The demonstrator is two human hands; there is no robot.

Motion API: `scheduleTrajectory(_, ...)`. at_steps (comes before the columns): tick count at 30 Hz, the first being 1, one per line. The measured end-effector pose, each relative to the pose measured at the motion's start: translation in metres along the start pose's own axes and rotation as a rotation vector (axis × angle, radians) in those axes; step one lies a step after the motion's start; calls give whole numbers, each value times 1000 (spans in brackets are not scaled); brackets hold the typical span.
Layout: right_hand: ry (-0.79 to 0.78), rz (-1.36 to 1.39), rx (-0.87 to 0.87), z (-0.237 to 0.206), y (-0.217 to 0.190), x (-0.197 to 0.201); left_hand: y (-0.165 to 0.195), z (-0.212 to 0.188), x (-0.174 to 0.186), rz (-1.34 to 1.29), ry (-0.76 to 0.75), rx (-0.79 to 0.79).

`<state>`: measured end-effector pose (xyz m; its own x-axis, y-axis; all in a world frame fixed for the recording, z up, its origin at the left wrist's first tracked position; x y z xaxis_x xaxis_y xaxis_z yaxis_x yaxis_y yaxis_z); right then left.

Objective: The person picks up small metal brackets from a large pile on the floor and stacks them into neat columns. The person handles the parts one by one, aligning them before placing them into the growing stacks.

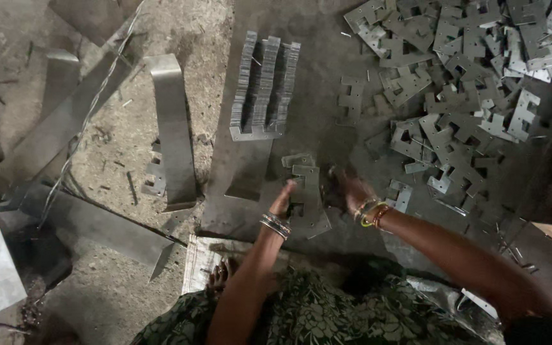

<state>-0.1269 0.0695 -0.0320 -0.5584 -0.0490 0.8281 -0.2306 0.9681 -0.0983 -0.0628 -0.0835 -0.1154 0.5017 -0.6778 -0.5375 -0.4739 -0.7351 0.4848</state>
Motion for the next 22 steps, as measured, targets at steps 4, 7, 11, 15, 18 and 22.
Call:
scheduleTrajectory(4,457,20,287,11,-4,19,10,1,-5,106,-55,-153)
scheduleTrajectory(7,749,62,507,3,-14,40,6,-6,-6,54,-86,-115)
scheduleTrajectory(11,387,141,190,13,21,19,8,-11,-9,20,-123,-111)
scheduleTrajectory(15,173,374,-141,9,39,18,7,-5,-11,90,-104,-114)
scheduleTrajectory(18,773,276,372,-31,19,87,-4,-9,-10,-120,-112,83)
scheduleTrajectory(22,1102,87,1019,-85,-29,93,-10,-17,-27,-295,-145,161)
Point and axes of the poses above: each hand's wrist, its own z-axis towards the middle knuckle, its own x-axis out of the back of the hand, y = z × x, the point moved 9 cm from there along z, towards the middle knuckle, and after that the axes turned 13 degrees about y, right-handed, at the moved point
